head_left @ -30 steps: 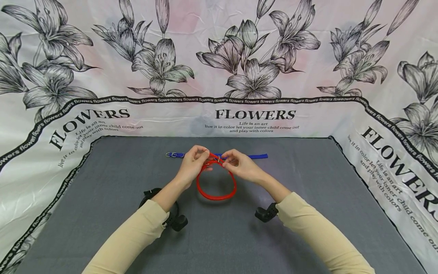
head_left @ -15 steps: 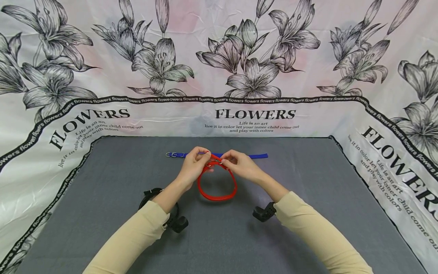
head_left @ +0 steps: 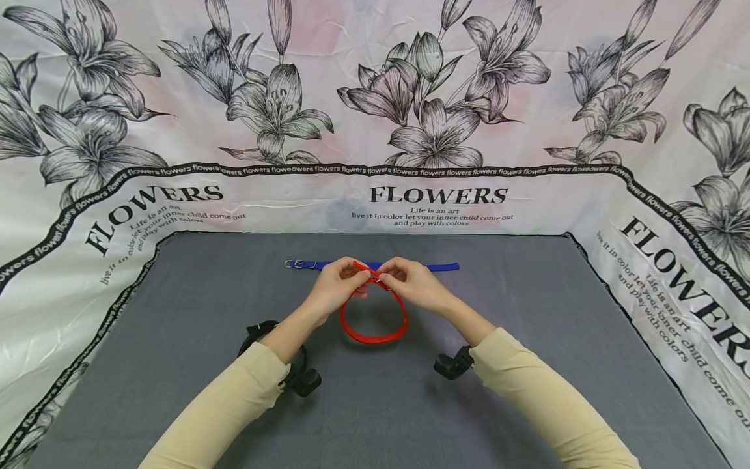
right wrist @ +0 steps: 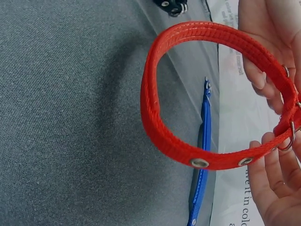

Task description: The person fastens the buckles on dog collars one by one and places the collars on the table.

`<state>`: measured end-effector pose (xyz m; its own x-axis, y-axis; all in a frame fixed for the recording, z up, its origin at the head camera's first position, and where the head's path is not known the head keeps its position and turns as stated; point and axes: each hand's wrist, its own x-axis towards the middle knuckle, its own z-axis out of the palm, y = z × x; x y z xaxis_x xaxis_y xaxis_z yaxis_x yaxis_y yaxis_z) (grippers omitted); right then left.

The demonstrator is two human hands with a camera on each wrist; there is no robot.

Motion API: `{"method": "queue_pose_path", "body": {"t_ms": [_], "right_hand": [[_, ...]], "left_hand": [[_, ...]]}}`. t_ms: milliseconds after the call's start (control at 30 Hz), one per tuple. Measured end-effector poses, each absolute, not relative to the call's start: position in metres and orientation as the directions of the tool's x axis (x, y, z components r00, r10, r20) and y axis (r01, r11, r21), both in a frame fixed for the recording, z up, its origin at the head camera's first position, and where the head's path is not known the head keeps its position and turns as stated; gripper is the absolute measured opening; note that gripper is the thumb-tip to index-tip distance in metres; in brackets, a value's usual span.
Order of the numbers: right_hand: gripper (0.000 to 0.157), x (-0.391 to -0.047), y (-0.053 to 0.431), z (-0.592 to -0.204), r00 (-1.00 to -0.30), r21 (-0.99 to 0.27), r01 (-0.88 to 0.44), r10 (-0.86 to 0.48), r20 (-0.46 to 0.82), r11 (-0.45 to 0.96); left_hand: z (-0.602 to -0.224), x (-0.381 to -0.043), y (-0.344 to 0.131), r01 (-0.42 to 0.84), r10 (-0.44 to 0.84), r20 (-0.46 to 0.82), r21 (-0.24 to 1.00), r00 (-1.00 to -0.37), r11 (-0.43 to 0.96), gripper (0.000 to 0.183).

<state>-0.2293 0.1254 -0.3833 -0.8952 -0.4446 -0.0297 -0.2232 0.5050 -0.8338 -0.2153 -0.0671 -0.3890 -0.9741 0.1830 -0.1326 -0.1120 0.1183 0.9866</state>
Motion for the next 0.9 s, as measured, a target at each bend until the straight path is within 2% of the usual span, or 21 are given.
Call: {"method": "queue_pose_path", "body": {"t_ms": [300,667,900], "right_hand": [[0.02,-0.2299,0.1224,-0.3838,-0.883,-0.795,-0.275,-0.469,-0.013,0.541],[0.018,-0.2302,0.1238,-0.3845,-0.875,-0.795,-0.301,-0.484,0.01,0.527],[0.017,-0.2304,0.1251,-0.3862,-0.876,-0.79,-0.308,-0.482,0.019,0.53]], "left_hand": [[-0.3901,-0.2156,-0.0681,-0.096,0.191,-0.121,0.986,-0.974,0.133,0.017],[-0.3888,-0.2175,-0.0703,-0.127,0.172,-0.126,0.992,-0.977,0.007,0.019],[-0.3875,-0.2186,-0.0707,-0.149,0.161,-0.145,0.989,-0.976,-0.011,0.023]]}}
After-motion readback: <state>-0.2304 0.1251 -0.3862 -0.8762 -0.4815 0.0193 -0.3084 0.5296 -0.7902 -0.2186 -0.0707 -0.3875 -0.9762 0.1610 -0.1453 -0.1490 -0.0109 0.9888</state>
